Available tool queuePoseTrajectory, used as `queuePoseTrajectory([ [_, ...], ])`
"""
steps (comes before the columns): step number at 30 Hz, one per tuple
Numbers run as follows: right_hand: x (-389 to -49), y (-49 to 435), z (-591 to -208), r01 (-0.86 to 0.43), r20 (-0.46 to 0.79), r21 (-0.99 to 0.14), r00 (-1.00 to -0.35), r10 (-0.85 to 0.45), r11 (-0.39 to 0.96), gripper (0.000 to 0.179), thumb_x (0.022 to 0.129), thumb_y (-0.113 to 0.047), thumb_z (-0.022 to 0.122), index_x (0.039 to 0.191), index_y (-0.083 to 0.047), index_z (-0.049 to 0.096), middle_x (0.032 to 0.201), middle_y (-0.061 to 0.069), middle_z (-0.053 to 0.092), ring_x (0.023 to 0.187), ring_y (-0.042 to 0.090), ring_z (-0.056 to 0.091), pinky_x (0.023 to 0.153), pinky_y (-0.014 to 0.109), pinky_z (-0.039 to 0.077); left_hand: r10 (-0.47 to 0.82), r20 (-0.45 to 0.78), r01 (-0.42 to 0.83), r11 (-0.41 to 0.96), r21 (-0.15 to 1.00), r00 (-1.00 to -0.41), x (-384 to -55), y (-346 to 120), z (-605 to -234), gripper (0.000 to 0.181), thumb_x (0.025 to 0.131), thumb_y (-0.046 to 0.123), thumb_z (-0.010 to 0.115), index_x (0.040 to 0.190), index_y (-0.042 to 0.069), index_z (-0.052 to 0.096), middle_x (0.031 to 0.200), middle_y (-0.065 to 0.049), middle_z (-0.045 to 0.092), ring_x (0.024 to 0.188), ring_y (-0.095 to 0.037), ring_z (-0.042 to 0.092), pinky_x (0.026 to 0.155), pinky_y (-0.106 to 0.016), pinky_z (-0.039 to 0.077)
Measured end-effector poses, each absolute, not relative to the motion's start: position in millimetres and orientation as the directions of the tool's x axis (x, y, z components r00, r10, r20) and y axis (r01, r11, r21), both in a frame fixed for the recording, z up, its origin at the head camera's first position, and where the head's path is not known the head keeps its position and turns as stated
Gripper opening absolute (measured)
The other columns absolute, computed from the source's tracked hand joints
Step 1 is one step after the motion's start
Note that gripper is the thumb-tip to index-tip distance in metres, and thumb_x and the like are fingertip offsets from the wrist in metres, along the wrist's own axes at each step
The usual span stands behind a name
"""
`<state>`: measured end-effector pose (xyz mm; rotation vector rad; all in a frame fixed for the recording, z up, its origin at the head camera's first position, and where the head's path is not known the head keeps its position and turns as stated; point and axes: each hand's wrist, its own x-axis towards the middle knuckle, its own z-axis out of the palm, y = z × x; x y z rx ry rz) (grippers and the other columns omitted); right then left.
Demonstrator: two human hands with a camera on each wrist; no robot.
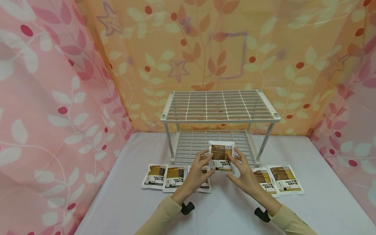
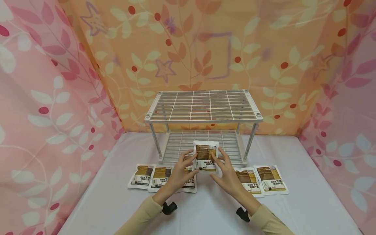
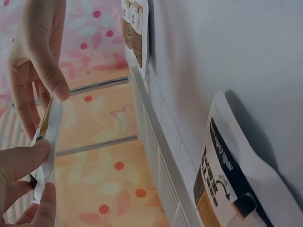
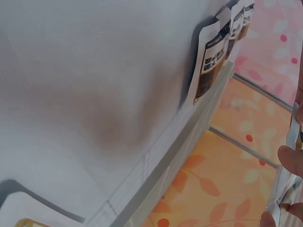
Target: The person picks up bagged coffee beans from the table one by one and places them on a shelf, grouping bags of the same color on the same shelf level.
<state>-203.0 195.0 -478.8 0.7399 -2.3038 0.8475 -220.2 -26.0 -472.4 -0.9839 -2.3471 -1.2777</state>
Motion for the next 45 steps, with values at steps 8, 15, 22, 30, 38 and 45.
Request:
queuePoseTrajectory([
  [8, -203.9, 190.2, -472.1, -0.680, 0.683, -0.360, -0.658, -0.316, 0.639, 0.086, 0.061, -0.003, 0.084, 0.137, -0.004, 0.044, 0.147, 0.023, 0.026, 0.114, 0.039, 0.047, 0.078, 0.045, 0.053, 0.422, 0.592, 0.727, 0.422, 0.542, -0.686, -219.5, -30.7, -464.6, 0.065, 0.079, 0.010, 0.072, 0.138, 0.005, 0.043, 0.144, -0.011, 0.031, 0.119, -0.023, 0.048, 0.087, -0.029, 0.051],
  [15, -206.0, 184.8, -466.9, -0.707, 0.700, -0.324, -0.626, -0.343, 0.628, 0.083, 0.063, -0.004, 0.084, 0.136, -0.003, 0.045, 0.147, 0.022, 0.027, 0.118, 0.036, 0.044, 0.082, 0.048, 0.051, 0.426, 0.647, 0.767, 0.463, 0.445, -0.633, -216.0, -36.5, -459.7, 0.066, 0.079, 0.010, 0.073, 0.137, 0.004, 0.043, 0.142, -0.013, 0.034, 0.122, -0.024, 0.045, 0.087, -0.027, 0.051],
  [22, -206.0, 178.4, -459.3, -0.721, 0.696, -0.340, -0.624, -0.355, 0.603, 0.077, 0.066, -0.006, 0.082, 0.135, -0.004, 0.048, 0.148, 0.021, 0.026, 0.123, 0.038, 0.039, 0.088, 0.052, 0.046, 0.432, 0.684, 0.794, 0.470, 0.385, -0.587, -217.2, -43.7, -456.2, 0.066, 0.080, 0.013, 0.072, 0.137, 0.002, 0.042, 0.142, -0.013, 0.036, 0.125, -0.024, 0.044, 0.089, -0.025, 0.050],
  [30, -208.1, 167.7, -448.9, -0.755, 0.711, -0.330, -0.593, -0.377, 0.566, 0.073, 0.067, -0.004, 0.081, 0.133, -0.004, 0.050, 0.146, 0.021, 0.027, 0.123, 0.036, 0.038, 0.091, 0.038, 0.049, 0.428, 0.698, 0.797, 0.489, 0.355, -0.574, -215.5, -55.1, -450.8, 0.073, 0.078, 0.013, 0.074, 0.141, 0.006, 0.038, 0.144, -0.013, 0.032, 0.126, -0.026, 0.042, 0.091, -0.029, 0.050],
  [38, -210.1, 155.2, -437.1, -0.796, 0.740, -0.300, -0.542, -0.398, 0.526, 0.066, 0.069, -0.003, 0.079, 0.130, -0.002, 0.053, 0.144, 0.023, 0.030, 0.130, 0.037, 0.032, 0.091, 0.039, 0.049, 0.416, 0.720, 0.802, 0.497, 0.331, -0.555, -216.6, -66.7, -441.8, 0.072, 0.076, 0.010, 0.076, 0.139, 0.008, 0.042, 0.144, -0.014, 0.033, 0.127, -0.028, 0.040, 0.092, -0.032, 0.049],
  [45, -211.5, 147.3, -430.6, -0.793, 0.740, -0.299, -0.543, -0.396, 0.531, 0.063, 0.072, -0.004, 0.078, 0.130, -0.006, 0.053, 0.146, 0.020, 0.029, 0.130, 0.034, 0.035, 0.092, 0.037, 0.048, 0.405, 0.745, 0.816, 0.485, 0.316, -0.529, -217.2, -75.2, -431.9, 0.066, 0.076, 0.010, 0.075, 0.135, 0.007, 0.046, 0.144, -0.016, 0.034, 0.128, -0.028, 0.040, 0.097, -0.033, 0.046],
])
